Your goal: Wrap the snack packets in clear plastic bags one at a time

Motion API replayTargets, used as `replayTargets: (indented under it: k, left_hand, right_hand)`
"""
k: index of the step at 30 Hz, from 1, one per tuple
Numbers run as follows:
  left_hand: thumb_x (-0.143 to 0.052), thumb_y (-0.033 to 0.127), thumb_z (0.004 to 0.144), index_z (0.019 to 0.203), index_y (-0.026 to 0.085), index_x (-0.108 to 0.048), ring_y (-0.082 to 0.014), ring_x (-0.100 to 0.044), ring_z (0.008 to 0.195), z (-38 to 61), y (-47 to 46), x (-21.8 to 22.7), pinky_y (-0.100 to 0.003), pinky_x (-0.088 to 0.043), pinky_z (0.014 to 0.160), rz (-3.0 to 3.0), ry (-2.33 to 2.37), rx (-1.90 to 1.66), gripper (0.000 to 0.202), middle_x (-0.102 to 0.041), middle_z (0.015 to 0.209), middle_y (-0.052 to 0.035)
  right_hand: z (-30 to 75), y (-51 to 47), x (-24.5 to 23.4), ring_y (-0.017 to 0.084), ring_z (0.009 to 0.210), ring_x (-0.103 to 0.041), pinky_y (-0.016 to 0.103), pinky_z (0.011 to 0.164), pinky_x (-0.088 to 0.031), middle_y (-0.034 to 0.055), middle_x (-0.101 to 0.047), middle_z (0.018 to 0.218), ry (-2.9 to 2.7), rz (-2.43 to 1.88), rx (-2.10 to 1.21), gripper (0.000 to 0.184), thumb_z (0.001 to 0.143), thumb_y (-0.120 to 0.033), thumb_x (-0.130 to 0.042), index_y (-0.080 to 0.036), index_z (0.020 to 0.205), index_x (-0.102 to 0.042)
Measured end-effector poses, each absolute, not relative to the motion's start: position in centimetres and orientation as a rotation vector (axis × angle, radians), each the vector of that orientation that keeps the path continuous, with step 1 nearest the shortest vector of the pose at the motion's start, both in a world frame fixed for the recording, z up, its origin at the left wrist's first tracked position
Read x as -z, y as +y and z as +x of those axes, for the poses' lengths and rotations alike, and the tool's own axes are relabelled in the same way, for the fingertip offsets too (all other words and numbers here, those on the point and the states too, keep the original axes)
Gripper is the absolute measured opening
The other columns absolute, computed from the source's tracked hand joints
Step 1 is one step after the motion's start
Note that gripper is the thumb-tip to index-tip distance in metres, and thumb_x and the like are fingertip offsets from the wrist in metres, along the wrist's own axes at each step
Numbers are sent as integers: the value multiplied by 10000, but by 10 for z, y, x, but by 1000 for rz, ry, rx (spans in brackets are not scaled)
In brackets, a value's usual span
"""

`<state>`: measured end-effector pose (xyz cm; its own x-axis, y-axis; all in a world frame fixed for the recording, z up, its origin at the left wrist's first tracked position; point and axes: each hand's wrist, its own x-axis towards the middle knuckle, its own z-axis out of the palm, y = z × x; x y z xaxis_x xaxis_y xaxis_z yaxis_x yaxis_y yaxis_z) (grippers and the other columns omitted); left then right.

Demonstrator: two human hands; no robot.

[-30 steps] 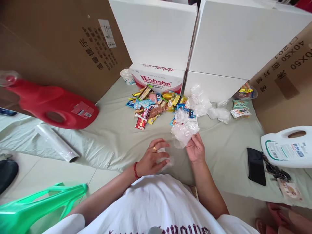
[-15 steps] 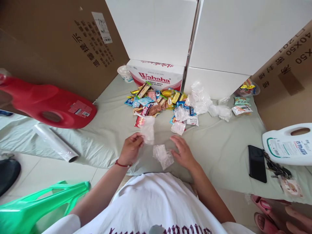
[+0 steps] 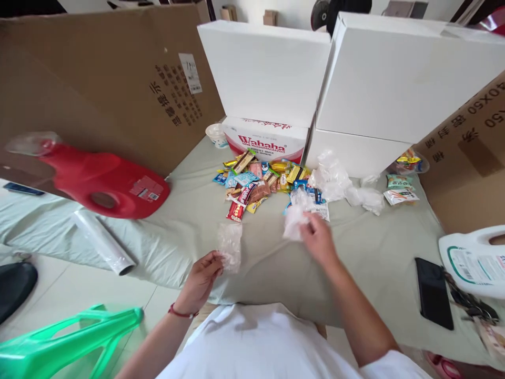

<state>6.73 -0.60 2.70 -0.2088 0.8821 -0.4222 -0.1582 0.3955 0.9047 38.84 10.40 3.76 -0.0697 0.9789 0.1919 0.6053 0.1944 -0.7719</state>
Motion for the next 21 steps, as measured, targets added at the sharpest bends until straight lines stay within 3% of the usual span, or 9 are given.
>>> replayTargets:
  k: [4,7,10,12,14,16,19,21]
  left_hand:
    - [-757,371,665,754,176,-668,-81,-421,562,70,-1,-35,-224,-341,551,680,1388,-1088,232,-547,648,37]
    - [-802,405,639,780,182,-675,-73,-393,535,79,10,-37,-223,-307,534,675,1363,-1124,293,-522,612,58]
    - [-825,467,645,806,187,-687,-81,-399,547,87,19,-37,-232,-305,539,719,1375,-1158,351,-532,610,57]
    - [-831,483,655,783,186,-687,-87,-423,571,90,23,-37,-235,-320,552,752,1406,-1169,354,-561,630,46]
    - [-843,476,651,762,185,-682,-91,-451,590,92,26,-37,-233,-336,564,762,1418,-1167,351,-585,643,38]
    - [-856,461,643,761,183,-680,-95,-480,609,95,29,-38,-232,-356,579,767,1397,-1154,349,-608,660,32]
    - [-870,436,642,780,178,-679,-104,-520,636,101,32,-41,-236,-390,608,792,1318,-1118,350,-629,684,24]
    - [-875,426,643,798,175,-679,-105,-525,638,105,33,-44,-239,-398,613,804,1269,-1090,355,-624,683,26]
  right_hand:
    - [439,206,-68,210,835,-613,387,841,-518,83,-680,1018,-1254,-1639,-251,490,851,-415,-640,-142,1258,-640]
    - [454,260,-80,222,863,-597,446,910,-496,92,-656,960,-1296,-1787,-306,492,786,-368,-688,-97,1196,-664]
    - [448,256,-84,247,959,-590,480,965,-472,127,-635,1077,-1398,-1823,-246,517,737,-356,-736,-115,1188,-660]
    - [430,222,-81,237,978,-592,447,945,-489,120,-630,1115,-1419,-1696,-177,416,807,-393,-680,-154,1147,-664]
    - [402,174,-74,209,874,-601,381,832,-524,75,-651,964,-1447,-1568,-392,316,900,-465,-586,-189,1024,-676]
    - [365,126,-65,188,772,-598,321,719,-520,40,-653,835,-1593,-1424,-929,326,898,-524,-609,-212,954,-687]
    - [310,79,-52,188,873,-636,285,717,-515,40,-702,980,-1634,-1223,-1444,385,820,-528,-730,-234,1069,-712]
    - [285,70,-44,164,817,-624,263,687,-494,18,-704,921,-1567,-1161,-1605,379,773,-527,-781,-227,999,-727]
